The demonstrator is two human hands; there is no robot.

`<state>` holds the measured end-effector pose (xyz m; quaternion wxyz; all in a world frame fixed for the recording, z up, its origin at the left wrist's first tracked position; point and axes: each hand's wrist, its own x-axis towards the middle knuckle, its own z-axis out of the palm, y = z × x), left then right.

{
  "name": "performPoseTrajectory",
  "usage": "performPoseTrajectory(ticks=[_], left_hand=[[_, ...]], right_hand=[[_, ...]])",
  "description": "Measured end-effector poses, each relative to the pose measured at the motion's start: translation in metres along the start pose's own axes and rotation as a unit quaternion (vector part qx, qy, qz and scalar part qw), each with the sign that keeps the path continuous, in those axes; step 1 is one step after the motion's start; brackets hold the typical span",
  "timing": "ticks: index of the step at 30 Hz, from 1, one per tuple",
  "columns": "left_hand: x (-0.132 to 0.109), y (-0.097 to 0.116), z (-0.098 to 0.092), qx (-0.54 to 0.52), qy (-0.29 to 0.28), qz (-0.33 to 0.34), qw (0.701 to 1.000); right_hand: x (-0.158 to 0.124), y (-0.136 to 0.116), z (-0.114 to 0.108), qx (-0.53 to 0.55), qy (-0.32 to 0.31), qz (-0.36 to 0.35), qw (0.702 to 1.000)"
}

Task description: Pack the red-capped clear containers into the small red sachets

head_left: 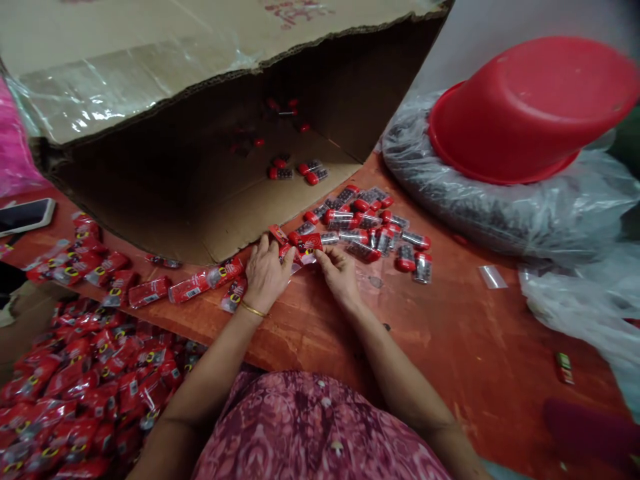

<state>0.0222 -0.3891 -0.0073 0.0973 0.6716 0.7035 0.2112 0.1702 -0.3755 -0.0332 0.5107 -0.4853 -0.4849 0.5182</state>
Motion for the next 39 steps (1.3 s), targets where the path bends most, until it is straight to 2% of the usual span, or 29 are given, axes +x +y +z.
performPoseTrajectory(ticks=[2,4,6,7,9,12,13,16,18,20,23,25,26,28,30,33,35,37,39], left_hand=[[-0.003,-0.001,-0.004,0.024,-0.036,0.009,0.999],[-0.007,-0.003,-0.009,0.009,-0.02,-0.004,1.0],[-0.011,-0.006,-0.013,-0.069,0.006,-0.027,0.997],[-0.013,-0.007,-0.015,-0.137,-0.003,-0.038,0.99],[-0.016,-0.007,-0.016,-0.307,-0.06,-0.06,0.948],[-0.018,-0.006,-0.013,-0.507,-0.123,-0.089,0.849],[-0.018,-0.005,-0.011,-0.535,-0.126,-0.105,0.829],[-0.016,-0.001,-0.007,-0.561,-0.12,-0.19,0.797],[-0.013,0.001,-0.005,-0.575,-0.101,-0.242,0.775],[-0.01,0.001,-0.004,-0.584,-0.073,-0.264,0.764],[-0.007,0.001,-0.006,-0.584,-0.04,-0.27,0.765],[-0.008,0.003,-0.008,-0.588,-0.036,-0.266,0.763],[-0.009,0.004,-0.008,-0.59,-0.039,-0.262,0.763],[-0.011,0.008,-0.009,-0.591,-0.043,-0.262,0.761],[-0.015,0.013,-0.007,-0.592,-0.048,-0.264,0.76],[-0.019,0.017,0.0,-0.595,-0.034,-0.241,0.766],[-0.022,0.019,0.006,-0.587,-0.004,-0.21,0.782],[-0.025,0.022,0.009,-0.573,0.017,-0.19,0.797],[-0.027,0.028,0.009,-0.574,0.008,-0.194,0.796]], right_hand=[[-0.005,-0.003,0.0,-0.004,-0.015,0.001,1.0],[-0.01,-0.006,0.002,-0.005,-0.03,0.007,1.0],[-0.014,-0.009,0.005,0.002,-0.046,0.014,0.999],[-0.015,-0.01,0.006,0.006,-0.055,0.017,0.998],[-0.016,-0.012,0.01,0.011,-0.073,0.023,0.997],[-0.016,-0.012,0.015,0.008,-0.079,0.022,0.997],[-0.016,-0.011,0.017,0.002,-0.079,0.019,0.997],[-0.012,-0.009,0.016,-0.045,-0.094,0.0,0.995],[-0.004,-0.011,0.009,-0.13,-0.116,-0.039,0.984],[0.008,-0.014,-0.002,-0.278,-0.111,-0.103,0.949],[0.03,-0.018,-0.021,-0.524,-0.062,-0.16,0.834],[0.037,-0.017,-0.03,-0.618,-0.062,-0.164,0.767],[0.038,-0.016,-0.034,-0.64,-0.07,-0.167,0.746],[0.033,-0.012,-0.039,-0.654,-0.076,-0.178,0.731],[0.024,-0.008,-0.042,-0.64,-0.071,-0.173,0.745],[0.005,-0.003,-0.049,-0.585,-0.05,-0.14,0.797],[-0.01,-0.001,-0.053,-0.514,-0.031,-0.116,0.85],[-0.026,-0.002,-0.055,-0.399,-0.003,-0.088,0.913],[-0.045,-0.006,-0.054,-0.269,0.015,-0.064,0.961]])
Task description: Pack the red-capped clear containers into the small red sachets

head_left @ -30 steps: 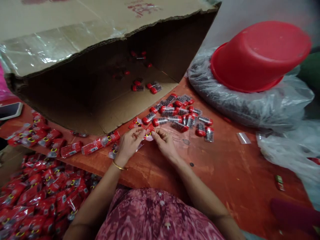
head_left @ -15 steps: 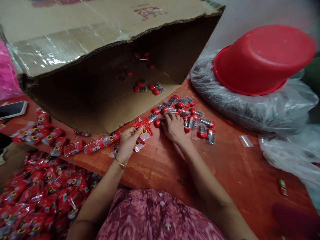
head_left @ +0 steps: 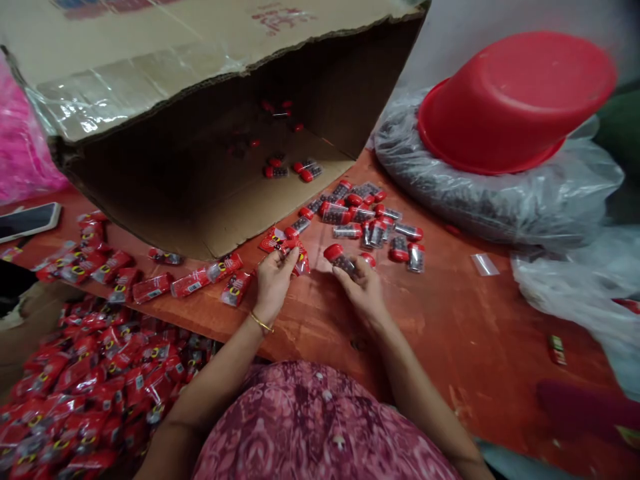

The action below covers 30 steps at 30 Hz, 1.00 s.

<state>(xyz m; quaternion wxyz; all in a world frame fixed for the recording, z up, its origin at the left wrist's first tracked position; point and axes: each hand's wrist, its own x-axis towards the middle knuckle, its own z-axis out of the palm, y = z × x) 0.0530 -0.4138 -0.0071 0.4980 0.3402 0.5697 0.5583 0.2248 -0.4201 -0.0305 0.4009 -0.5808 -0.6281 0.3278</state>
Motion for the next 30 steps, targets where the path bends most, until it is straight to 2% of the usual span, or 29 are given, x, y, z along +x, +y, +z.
performPoseTrajectory(ticks=[3,5,8,13,17,21,25,30], left_hand=[[-0.005,0.007,0.007,-0.047,-0.026,-0.062,0.997],[-0.007,0.01,0.011,-0.076,-0.045,-0.095,0.992],[-0.008,0.011,0.014,-0.087,-0.058,-0.095,0.99],[-0.01,0.009,0.009,-0.041,-0.072,-0.077,0.994],[-0.011,0.009,0.006,-0.007,-0.081,-0.082,0.993],[-0.011,0.009,0.007,-0.019,-0.064,-0.085,0.994],[-0.013,0.012,0.009,-0.018,-0.076,-0.095,0.992],[-0.015,0.013,0.008,0.023,-0.08,-0.071,0.994]], right_hand=[[-0.025,-0.014,-0.006,0.114,-0.03,0.006,0.993],[-0.038,-0.023,-0.01,0.121,-0.079,-0.008,0.99],[-0.048,-0.032,-0.014,0.094,-0.129,-0.021,0.987],[-0.045,-0.034,-0.013,0.073,-0.127,0.007,0.989],[-0.043,-0.034,-0.011,0.108,-0.132,0.025,0.985],[-0.048,-0.035,-0.011,0.157,-0.146,0.042,0.976],[-0.051,-0.036,-0.009,0.173,-0.156,0.046,0.971],[-0.05,-0.038,-0.007,0.187,-0.151,0.061,0.969]])
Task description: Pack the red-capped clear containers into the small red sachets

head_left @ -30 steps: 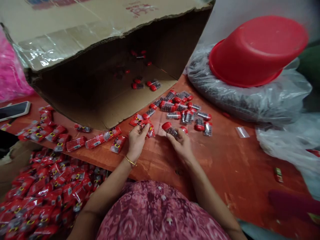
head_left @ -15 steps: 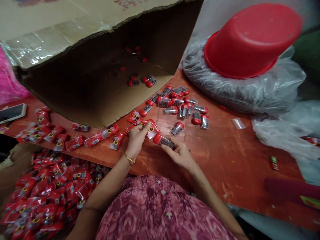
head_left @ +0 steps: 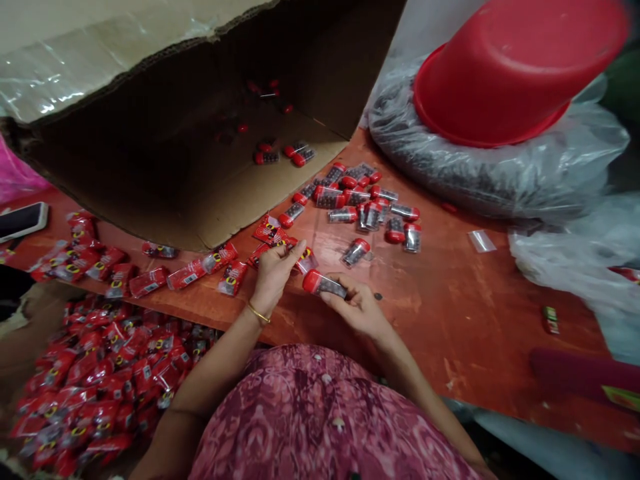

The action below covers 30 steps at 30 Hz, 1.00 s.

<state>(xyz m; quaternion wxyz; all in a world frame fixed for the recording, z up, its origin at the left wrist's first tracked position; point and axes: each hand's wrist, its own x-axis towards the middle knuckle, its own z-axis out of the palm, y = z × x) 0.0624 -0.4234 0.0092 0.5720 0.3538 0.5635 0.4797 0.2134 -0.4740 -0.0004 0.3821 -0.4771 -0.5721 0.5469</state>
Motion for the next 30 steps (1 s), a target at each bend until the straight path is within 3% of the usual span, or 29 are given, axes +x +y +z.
performPoseTrajectory(ticks=[3,7,15,22,30], left_hand=[[0.002,-0.004,-0.002,0.03,0.004,0.017,0.999],[0.004,-0.008,-0.005,0.034,0.004,0.017,0.999],[-0.003,0.0,-0.003,-0.017,-0.068,-0.038,0.997],[-0.007,0.0,0.003,-0.129,-0.066,-0.071,0.987],[-0.004,-0.001,-0.003,-0.102,-0.044,-0.109,0.988]], right_hand=[[0.002,0.002,0.001,0.004,0.004,0.009,1.0],[0.003,0.006,0.002,-0.009,0.057,0.004,0.998],[0.004,0.01,0.002,-0.003,0.08,-0.014,0.997],[0.005,0.009,0.01,0.064,0.095,0.019,0.993],[0.004,0.017,0.01,0.122,0.089,0.069,0.986]])
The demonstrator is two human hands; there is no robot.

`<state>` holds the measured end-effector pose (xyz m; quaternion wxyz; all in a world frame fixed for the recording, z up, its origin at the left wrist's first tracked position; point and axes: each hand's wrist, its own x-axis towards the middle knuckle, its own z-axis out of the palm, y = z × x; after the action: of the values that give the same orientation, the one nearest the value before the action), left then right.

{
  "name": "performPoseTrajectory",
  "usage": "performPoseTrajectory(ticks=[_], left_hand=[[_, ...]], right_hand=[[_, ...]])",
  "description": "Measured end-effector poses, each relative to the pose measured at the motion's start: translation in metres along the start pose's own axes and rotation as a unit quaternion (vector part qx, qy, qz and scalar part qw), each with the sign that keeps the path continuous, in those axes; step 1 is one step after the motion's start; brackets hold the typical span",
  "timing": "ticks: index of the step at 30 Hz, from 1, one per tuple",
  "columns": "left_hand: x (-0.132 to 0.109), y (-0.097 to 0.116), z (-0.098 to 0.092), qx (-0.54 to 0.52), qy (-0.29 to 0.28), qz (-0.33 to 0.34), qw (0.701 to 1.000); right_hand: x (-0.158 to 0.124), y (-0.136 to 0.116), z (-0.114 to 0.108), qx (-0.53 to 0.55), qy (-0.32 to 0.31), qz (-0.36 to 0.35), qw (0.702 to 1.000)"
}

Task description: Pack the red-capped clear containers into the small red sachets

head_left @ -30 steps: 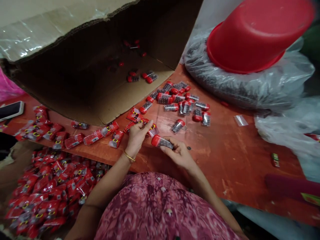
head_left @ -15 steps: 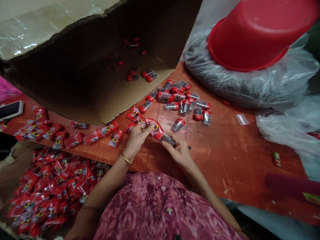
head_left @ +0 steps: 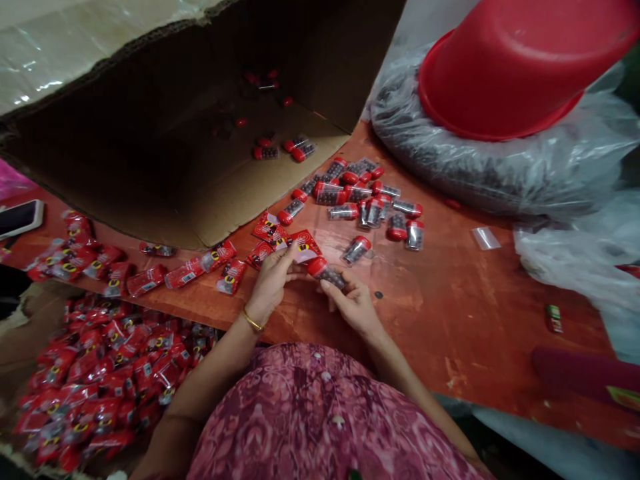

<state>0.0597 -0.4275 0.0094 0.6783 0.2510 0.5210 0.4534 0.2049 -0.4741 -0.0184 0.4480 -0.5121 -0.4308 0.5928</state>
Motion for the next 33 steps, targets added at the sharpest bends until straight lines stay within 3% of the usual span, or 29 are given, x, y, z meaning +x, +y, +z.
performPoseTrajectory(ticks=[3,7,12,14,18,22,25,27,29,33], left_hand=[[0.003,-0.001,-0.001,0.021,0.032,0.01,0.999],[0.005,-0.014,0.004,0.099,0.03,0.073,0.992],[0.0,-0.028,0.009,0.195,0.014,0.151,0.969],[-0.001,-0.024,0.009,0.166,-0.008,0.126,0.978],[0.003,-0.008,0.01,0.083,-0.054,0.016,0.995],[0.005,0.001,0.012,0.04,-0.019,0.015,0.999],[0.005,0.002,0.011,-0.002,0.005,-0.041,0.999],[0.005,0.002,0.009,-0.021,0.009,-0.082,0.996],[0.006,0.002,0.006,-0.031,0.013,-0.099,0.995],[0.006,0.001,0.006,-0.029,0.016,-0.1,0.994]], right_hand=[[0.002,0.0,-0.004,0.032,0.039,-0.001,0.999],[0.014,-0.003,-0.003,0.099,0.128,-0.005,0.987],[0.027,-0.008,0.002,0.116,0.155,-0.006,0.981],[0.029,-0.01,0.0,0.093,0.158,-0.02,0.983],[0.031,-0.011,-0.005,0.071,0.122,-0.017,0.99],[0.031,-0.006,-0.01,0.107,0.1,-0.027,0.989],[0.022,0.0,-0.017,0.122,0.066,-0.036,0.99],[0.011,0.002,-0.024,0.077,0.054,-0.071,0.993],[0.001,0.0,-0.031,-0.036,0.054,-0.153,0.986],[-0.011,-0.009,-0.038,-0.267,0.007,-0.366,0.891]])
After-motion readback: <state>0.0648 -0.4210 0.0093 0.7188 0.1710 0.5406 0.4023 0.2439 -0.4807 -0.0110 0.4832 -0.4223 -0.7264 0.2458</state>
